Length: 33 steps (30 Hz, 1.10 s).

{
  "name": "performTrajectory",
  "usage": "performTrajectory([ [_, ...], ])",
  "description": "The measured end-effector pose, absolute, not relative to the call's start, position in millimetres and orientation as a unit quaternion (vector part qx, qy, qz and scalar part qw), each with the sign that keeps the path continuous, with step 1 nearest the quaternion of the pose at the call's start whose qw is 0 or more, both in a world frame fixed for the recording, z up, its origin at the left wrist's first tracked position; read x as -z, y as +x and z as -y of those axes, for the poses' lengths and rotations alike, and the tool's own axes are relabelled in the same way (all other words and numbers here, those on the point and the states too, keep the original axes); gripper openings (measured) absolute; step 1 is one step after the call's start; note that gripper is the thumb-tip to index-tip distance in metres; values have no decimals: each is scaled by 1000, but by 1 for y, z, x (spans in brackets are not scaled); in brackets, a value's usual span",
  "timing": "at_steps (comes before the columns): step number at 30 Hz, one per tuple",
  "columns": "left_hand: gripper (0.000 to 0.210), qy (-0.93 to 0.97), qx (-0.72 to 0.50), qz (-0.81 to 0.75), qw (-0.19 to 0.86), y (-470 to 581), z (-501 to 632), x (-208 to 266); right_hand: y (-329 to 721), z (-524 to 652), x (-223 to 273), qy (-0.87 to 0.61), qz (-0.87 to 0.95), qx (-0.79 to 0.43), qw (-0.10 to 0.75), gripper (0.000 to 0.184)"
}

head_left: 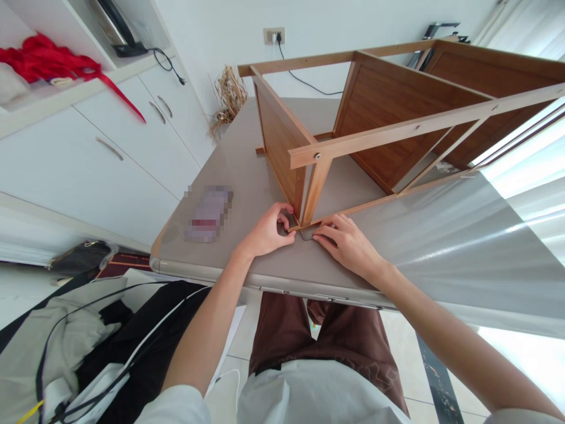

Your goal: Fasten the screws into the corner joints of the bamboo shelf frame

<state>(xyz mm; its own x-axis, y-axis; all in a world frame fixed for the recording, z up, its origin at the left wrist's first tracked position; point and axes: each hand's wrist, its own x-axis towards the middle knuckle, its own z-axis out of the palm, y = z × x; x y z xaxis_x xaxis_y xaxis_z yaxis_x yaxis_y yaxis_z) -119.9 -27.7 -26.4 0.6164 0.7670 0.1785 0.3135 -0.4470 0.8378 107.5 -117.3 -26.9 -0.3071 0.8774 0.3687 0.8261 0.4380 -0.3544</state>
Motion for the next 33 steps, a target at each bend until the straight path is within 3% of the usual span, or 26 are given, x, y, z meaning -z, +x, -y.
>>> performTrajectory([
  [9, 48, 805, -277, -339, 401, -120, 28, 25, 105, 118, 20, -493, 828, -90, 250, 22],
  [18, 49, 803, -280, -339, 403, -119, 28, 26, 94, 125, 13, -500, 820, -83, 265, 17],
  [33, 49, 800, -284, -332, 411, -120, 26, 28, 90, 120, 22, -482, 835, -46, 260, 25],
])
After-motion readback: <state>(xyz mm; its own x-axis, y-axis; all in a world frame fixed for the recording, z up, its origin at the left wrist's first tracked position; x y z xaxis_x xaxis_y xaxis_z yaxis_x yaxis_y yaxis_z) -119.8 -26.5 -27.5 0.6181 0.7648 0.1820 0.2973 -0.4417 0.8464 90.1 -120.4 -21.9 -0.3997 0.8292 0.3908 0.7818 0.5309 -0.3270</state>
